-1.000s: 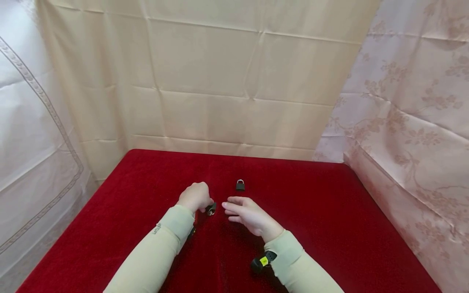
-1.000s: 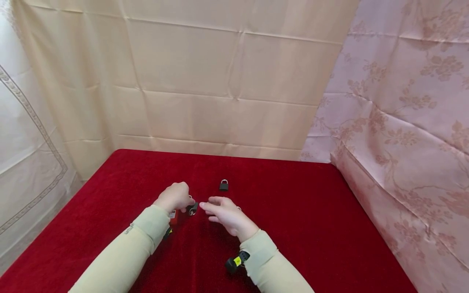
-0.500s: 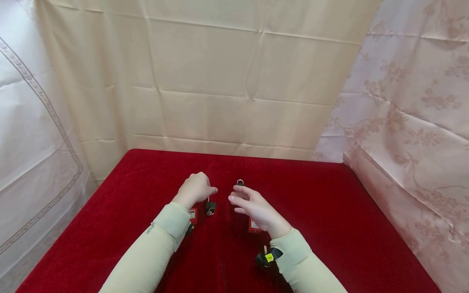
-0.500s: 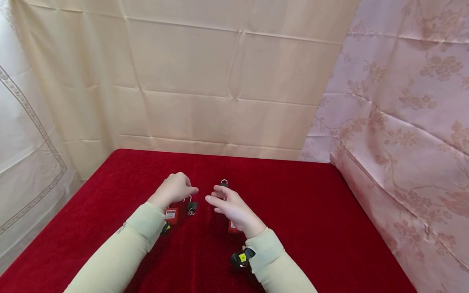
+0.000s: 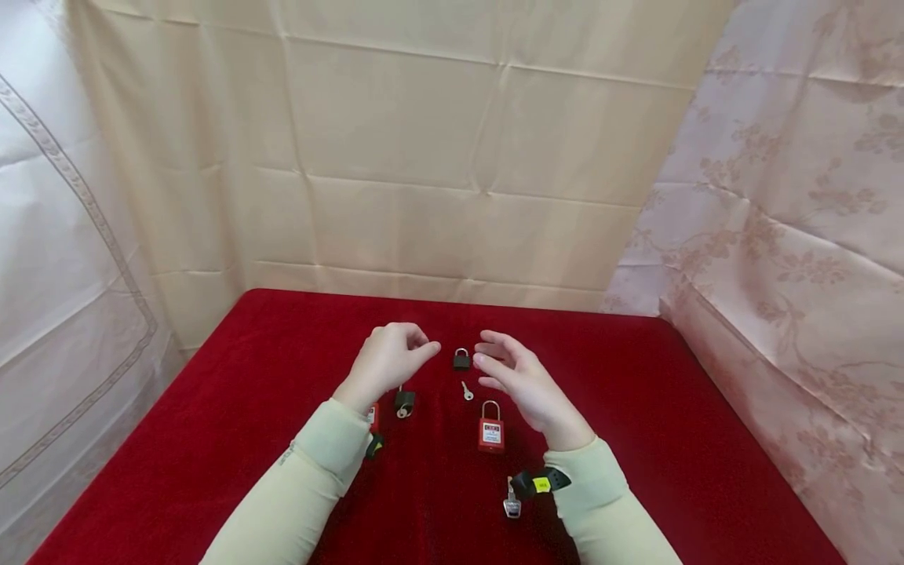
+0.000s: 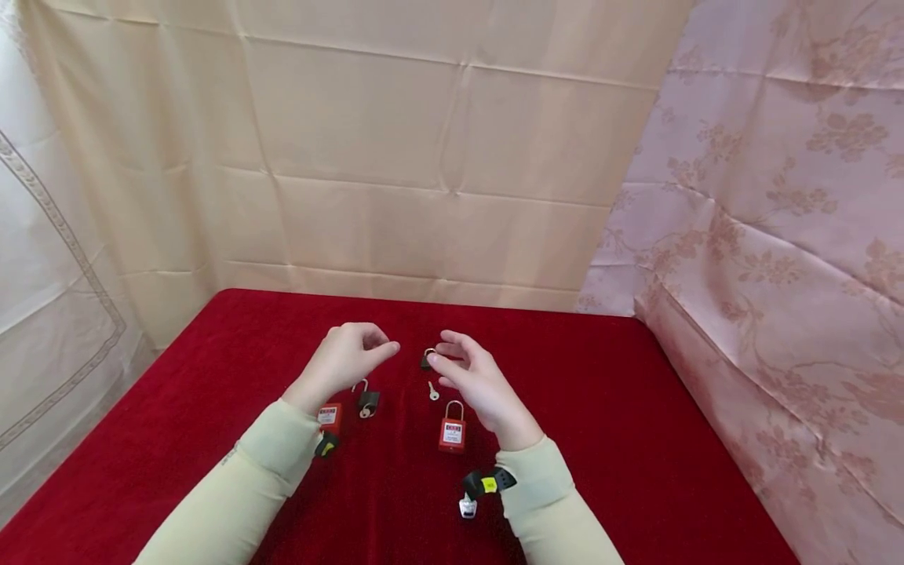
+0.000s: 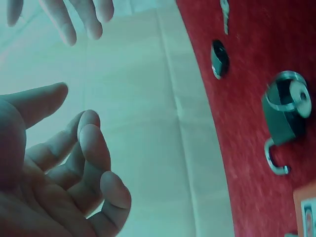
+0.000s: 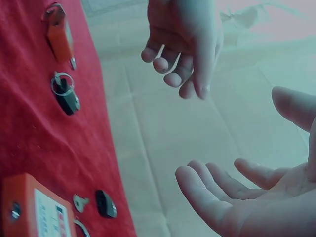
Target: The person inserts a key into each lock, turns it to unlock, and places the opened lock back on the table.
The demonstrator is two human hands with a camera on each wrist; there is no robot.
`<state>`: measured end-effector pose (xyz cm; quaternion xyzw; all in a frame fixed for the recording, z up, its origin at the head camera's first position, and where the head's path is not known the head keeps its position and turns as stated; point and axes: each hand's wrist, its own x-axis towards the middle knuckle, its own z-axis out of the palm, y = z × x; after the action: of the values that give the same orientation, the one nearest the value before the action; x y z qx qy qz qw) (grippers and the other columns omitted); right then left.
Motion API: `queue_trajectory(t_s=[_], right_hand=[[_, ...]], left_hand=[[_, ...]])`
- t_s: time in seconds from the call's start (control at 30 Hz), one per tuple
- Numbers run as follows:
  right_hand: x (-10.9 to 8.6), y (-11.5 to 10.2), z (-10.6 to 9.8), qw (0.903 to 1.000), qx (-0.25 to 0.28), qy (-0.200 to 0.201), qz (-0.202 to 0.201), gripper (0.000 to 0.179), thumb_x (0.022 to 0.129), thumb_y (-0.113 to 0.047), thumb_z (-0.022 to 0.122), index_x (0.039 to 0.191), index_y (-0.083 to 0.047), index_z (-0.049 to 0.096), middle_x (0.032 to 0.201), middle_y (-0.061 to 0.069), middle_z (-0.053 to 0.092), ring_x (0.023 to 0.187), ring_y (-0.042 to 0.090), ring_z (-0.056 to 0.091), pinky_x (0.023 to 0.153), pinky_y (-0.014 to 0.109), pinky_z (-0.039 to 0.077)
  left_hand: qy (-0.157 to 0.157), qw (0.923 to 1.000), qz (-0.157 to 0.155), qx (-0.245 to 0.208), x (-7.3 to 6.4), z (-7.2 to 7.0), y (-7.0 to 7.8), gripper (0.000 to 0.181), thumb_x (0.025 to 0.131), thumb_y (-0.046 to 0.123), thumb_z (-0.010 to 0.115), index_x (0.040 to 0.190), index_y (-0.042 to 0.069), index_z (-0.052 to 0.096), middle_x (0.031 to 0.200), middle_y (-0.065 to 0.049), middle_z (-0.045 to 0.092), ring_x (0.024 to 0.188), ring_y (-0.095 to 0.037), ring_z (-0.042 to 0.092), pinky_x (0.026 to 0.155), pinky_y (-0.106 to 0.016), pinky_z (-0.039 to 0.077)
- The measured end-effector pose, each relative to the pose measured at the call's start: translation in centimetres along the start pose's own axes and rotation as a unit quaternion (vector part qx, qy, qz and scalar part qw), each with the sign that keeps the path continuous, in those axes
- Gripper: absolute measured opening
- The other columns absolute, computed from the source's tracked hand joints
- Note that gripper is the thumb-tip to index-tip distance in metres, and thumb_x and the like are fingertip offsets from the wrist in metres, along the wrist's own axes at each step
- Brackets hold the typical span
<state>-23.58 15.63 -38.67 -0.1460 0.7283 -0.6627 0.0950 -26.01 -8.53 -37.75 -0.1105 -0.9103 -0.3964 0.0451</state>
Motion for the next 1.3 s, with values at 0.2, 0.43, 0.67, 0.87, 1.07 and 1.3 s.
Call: queue_trajectory(t_s=[0.2,0.43,0.67,0.87,1.07,1.3], right_hand=[[-0.3,-0.7,-1.0,0.9986,-0.032,0.029,-0.029,0.057,0.100,-0.019,0.067,0.150,-0.006,0.043,0.143,0.019,0.053,0.130,0.038,0.053,0.099,0.047,0.052],[-0.6,-1.2,-2.0,0.9959,-0.059,0.054,-0.041,0.052,0.100,-0.019,0.066,0.147,-0.006,0.048,0.141,0.016,0.055,0.127,0.035,0.056,0.098,0.044,0.053],[-0.7,-1.4,-2.6,0.9938,-0.071,0.067,-0.053,0.049,0.100,-0.019,0.067,0.144,-0.005,0.051,0.138,0.017,0.057,0.125,0.035,0.057,0.099,0.051,0.051],[-0.7,-1.3,-2.9,0.9921,-0.084,0.073,-0.057,0.046,0.100,-0.019,0.067,0.142,-0.004,0.053,0.135,0.017,0.059,0.122,0.036,0.059,0.097,0.052,0.052],[-0.9,-1.6,-3.2,0.9884,-0.109,0.086,-0.060,0.043,0.100,-0.019,0.068,0.138,-0.005,0.057,0.128,0.016,0.064,0.112,0.031,0.063,0.090,0.044,0.056],[-1.2,-2.0,-3.5,0.9855,-0.133,0.089,-0.054,0.042,0.099,-0.020,0.069,0.137,-0.006,0.058,0.125,0.014,0.066,0.107,0.028,0.065,0.091,0.052,0.055]], left_hand=[[0.032,0.9972,0.026,-0.062,-0.8,0.0,1.0,0.018,0.094,0.030,0.074,0.107,0.017,0.074,0.097,0.003,0.071,0.086,-0.018,0.064,0.076,-0.037,0.056],[0.076,0.9878,0.053,-0.124,-1.9,-0.6,1.4,0.018,0.095,0.029,0.074,0.108,0.017,0.073,0.096,0.005,0.071,0.086,-0.018,0.063,0.076,-0.038,0.054],[0.093,0.9807,0.080,-0.152,-2.3,-0.7,1.4,0.014,0.095,0.025,0.074,0.105,0.015,0.073,0.092,0.005,0.071,0.081,-0.019,0.063,0.073,-0.038,0.054],[0.088,0.9820,0.078,-0.147,-2.2,-0.8,1.3,0.013,0.095,0.026,0.074,0.104,0.016,0.073,0.092,0.005,0.071,0.081,-0.020,0.063,0.073,-0.038,0.054],[0.081,0.9843,0.074,-0.138,-2.4,-0.8,1.3,0.015,0.095,0.028,0.074,0.105,0.016,0.073,0.094,0.005,0.071,0.081,-0.019,0.063,0.073,-0.038,0.055],[0.071,0.9872,0.064,-0.127,-2.6,-0.5,1.7,0.016,0.094,0.026,0.076,0.105,0.016,0.073,0.091,0.005,0.070,0.080,-0.021,0.063,0.072,-0.036,0.054]])
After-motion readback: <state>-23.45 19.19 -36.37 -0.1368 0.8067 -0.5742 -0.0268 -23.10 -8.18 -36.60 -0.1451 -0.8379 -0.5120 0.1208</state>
